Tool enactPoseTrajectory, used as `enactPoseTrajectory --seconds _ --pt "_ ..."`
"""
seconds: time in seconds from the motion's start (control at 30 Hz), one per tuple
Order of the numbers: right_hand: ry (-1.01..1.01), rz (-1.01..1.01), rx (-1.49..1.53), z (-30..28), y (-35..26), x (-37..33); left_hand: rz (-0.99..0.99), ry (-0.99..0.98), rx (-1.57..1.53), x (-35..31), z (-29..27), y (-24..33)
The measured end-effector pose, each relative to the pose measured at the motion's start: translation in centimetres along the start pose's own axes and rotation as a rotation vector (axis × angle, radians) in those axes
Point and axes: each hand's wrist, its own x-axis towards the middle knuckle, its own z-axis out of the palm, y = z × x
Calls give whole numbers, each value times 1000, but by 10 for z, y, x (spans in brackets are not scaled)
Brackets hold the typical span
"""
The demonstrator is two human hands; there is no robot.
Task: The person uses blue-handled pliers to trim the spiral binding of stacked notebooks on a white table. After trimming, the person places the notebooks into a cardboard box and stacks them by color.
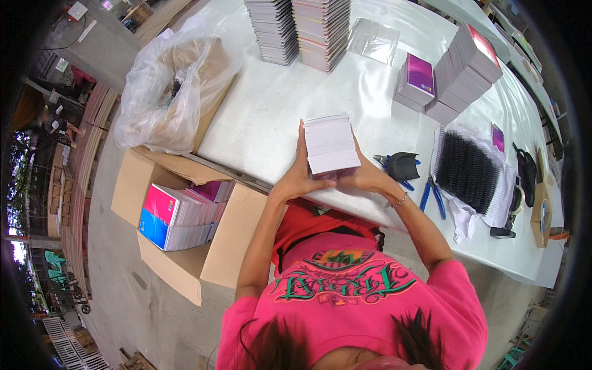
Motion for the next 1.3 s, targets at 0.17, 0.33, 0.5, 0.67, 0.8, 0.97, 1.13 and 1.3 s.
enactPoseTrajectory --seconds 0.17,0.33,0.5,0.67,0.8,0.97,1.13,1.3 --pt "66 -82 -66 -6 4 0 15 94 39 2 6 4" --pt "98 29 67 -41 -21 5 20 72 -126 41 -3 30" --pt "587 -18 174 -103 -24 1 -124 -138 -590 138 18 94" --pt "948 -34 85 -106 -45 -44 -241 -207 -709 232 49 121" --pt "820 16 156 -94 -29 -101 -292 -310 -622 283 63 126" --pt "850 114 143 -87 -15 -151 -359 -363 -377 317 70 143" --pt "907 118 106 -79 -7 -159 -443 -403 -229 341 82 135" --pt "806 94 -305 -66 -21 -154 -551 -395 -193 347 91 143"
